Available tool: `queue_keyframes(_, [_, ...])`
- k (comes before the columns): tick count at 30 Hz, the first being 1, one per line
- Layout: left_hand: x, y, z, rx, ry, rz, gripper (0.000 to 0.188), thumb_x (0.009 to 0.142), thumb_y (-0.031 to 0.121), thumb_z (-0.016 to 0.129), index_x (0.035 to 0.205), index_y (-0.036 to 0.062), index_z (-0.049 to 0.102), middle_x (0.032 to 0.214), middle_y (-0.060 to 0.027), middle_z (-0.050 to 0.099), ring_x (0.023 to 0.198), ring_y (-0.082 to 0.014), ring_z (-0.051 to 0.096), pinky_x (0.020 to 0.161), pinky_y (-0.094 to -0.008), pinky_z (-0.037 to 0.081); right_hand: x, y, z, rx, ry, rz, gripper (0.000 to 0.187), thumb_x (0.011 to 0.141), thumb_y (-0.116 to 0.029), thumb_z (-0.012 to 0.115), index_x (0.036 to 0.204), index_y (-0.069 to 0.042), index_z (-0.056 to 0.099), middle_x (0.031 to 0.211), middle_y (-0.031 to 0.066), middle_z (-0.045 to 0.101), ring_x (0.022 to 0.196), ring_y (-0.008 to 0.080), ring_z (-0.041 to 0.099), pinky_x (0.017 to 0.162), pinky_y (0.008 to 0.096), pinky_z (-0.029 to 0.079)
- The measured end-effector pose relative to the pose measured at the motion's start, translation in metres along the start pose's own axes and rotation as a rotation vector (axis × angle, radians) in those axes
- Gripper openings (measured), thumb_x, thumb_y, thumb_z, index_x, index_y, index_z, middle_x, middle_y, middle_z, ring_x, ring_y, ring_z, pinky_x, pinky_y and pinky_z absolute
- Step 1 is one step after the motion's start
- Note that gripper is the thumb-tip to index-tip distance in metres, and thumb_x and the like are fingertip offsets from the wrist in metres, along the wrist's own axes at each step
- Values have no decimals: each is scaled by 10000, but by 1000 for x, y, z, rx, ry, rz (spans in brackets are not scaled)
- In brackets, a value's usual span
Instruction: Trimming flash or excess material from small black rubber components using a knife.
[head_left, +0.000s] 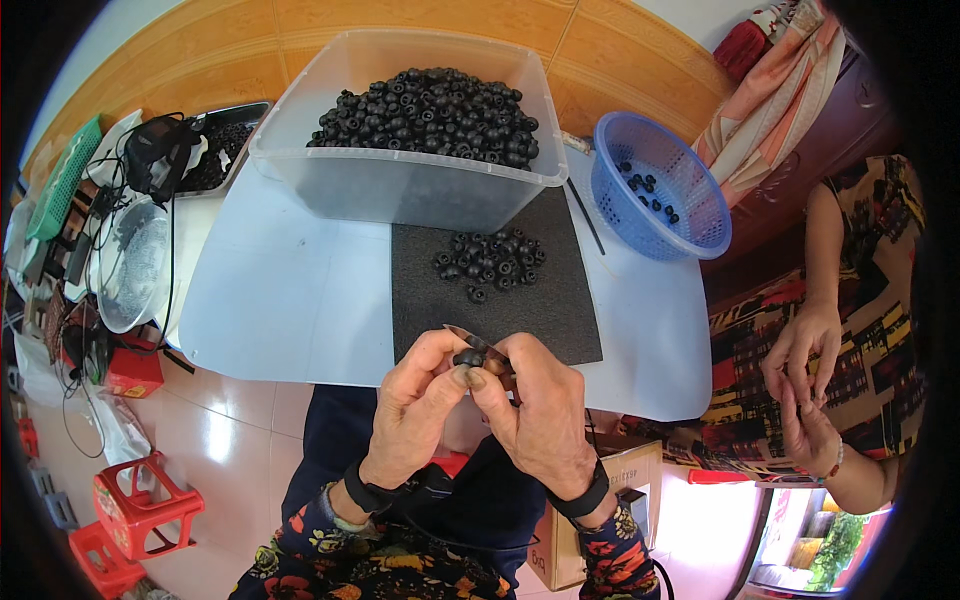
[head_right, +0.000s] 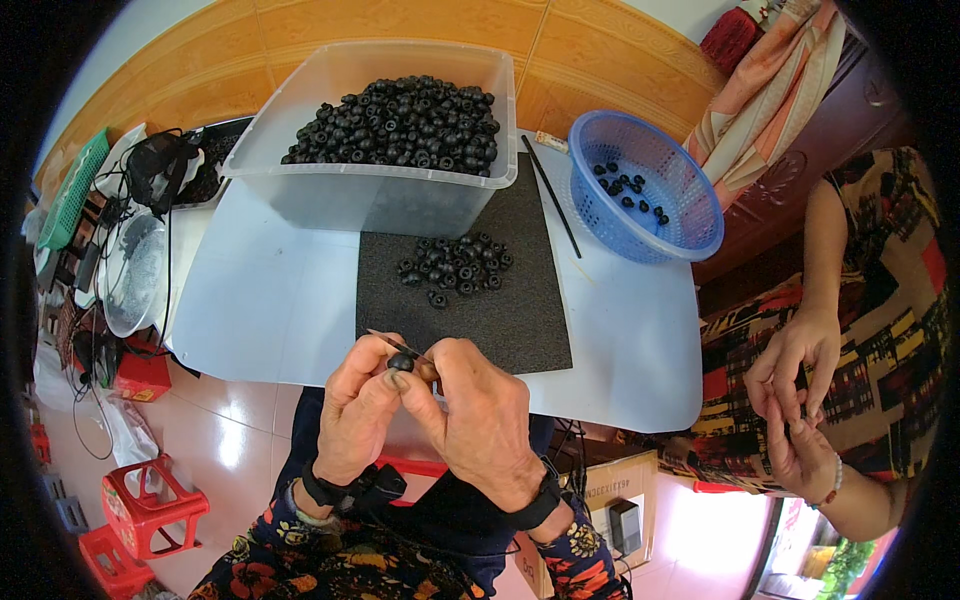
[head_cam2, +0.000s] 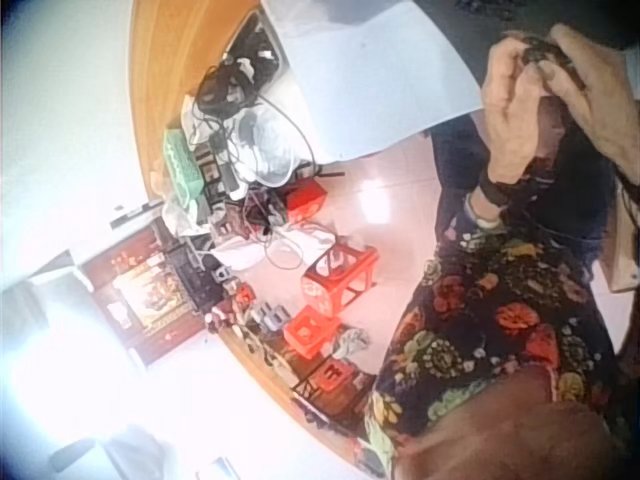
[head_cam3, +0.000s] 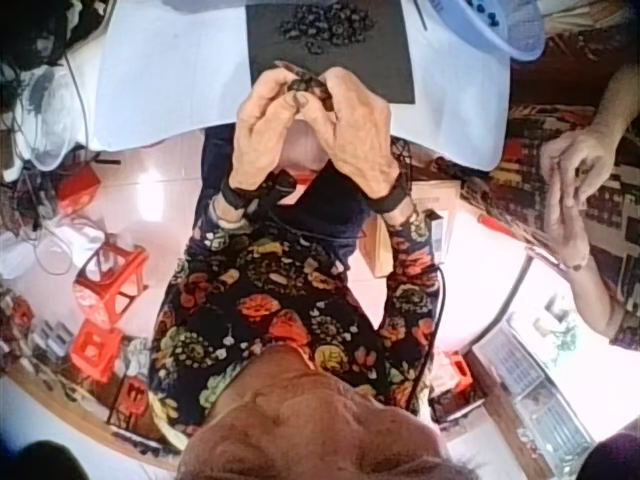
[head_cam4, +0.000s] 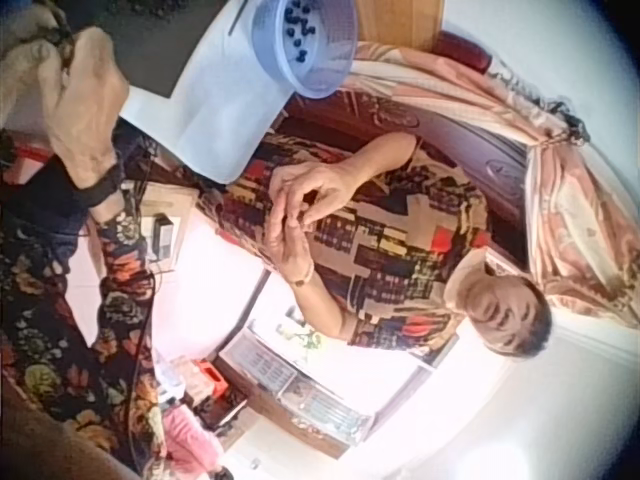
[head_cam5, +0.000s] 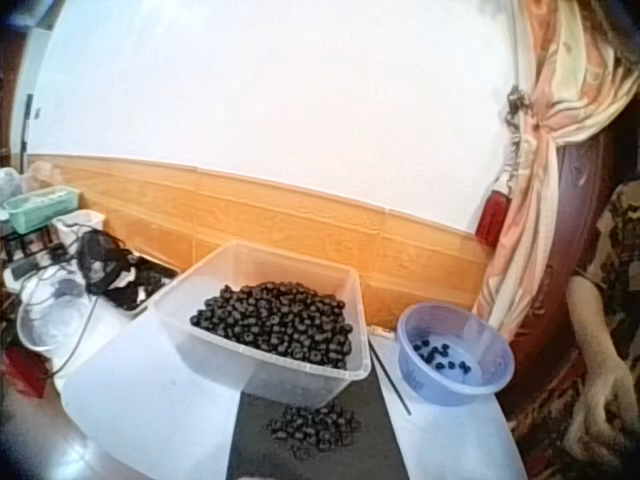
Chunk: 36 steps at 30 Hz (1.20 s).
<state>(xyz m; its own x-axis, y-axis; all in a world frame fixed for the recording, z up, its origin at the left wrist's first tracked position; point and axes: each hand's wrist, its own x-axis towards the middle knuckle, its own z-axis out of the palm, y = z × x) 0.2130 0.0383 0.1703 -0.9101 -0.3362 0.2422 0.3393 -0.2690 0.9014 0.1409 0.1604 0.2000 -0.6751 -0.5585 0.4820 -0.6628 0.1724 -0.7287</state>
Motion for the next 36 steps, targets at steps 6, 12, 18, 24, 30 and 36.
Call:
queue_keyframes(6, [-1,-4,-1,17,-10,-62,153,932,92,511,1043,-13,497,1012,-30,492,935,-93,507,827,-247,432,-3,7,3,-71,74,-65,240,834,-212,665,767,-32,521,691,84,556,553,216,575,468,315,446])
queue_keyframes(12, [-1,-3,-2,-7,5,-69,179,934,89,507,1077,-17,491,966,-26,516,910,-78,511,822,-237,430,-1,10,6,-96,90,-94,230,822,-211,668,768,-43,519,679,80,542,547,228,565,461,325,440])
queue_keyframes(18, [-2,-4,-3,16,1,-83,227,936,75,495,1140,-24,479,956,-21,540,893,-64,513,814,-226,427,0,12,7,-160,107,-131,245,818,-229,667,744,-58,509,644,65,511,525,226,544,446,331,423])
queue_keyframes(24, [-2,-6,-3,80,10,-90,222,939,83,496,1133,-24,488,956,-20,542,887,-60,513,812,-227,428,0,18,6,-179,110,-161,247,816,-226,669,722,-63,509,621,63,500,520,219,540,440,331,419])
queue_keyframes(30, [0,-10,7,-84,120,-110,236,947,94,499,1149,-25,512,898,-6,556,817,-50,505,749,-208,445,-4,20,10,40,124,-134,254,860,-212,636,732,-31,512,602,61,519,487,176,509,441,301,400])
queue_keyframes(36, [1,-13,1,-212,-50,-64,254,958,114,490,1161,-39,503,902,-44,563,839,-97,542,772,-231,456,-4,26,5,657,9,265,256,917,-201,588,800,26,563,632,56,589,571,59,512,512,248,432])
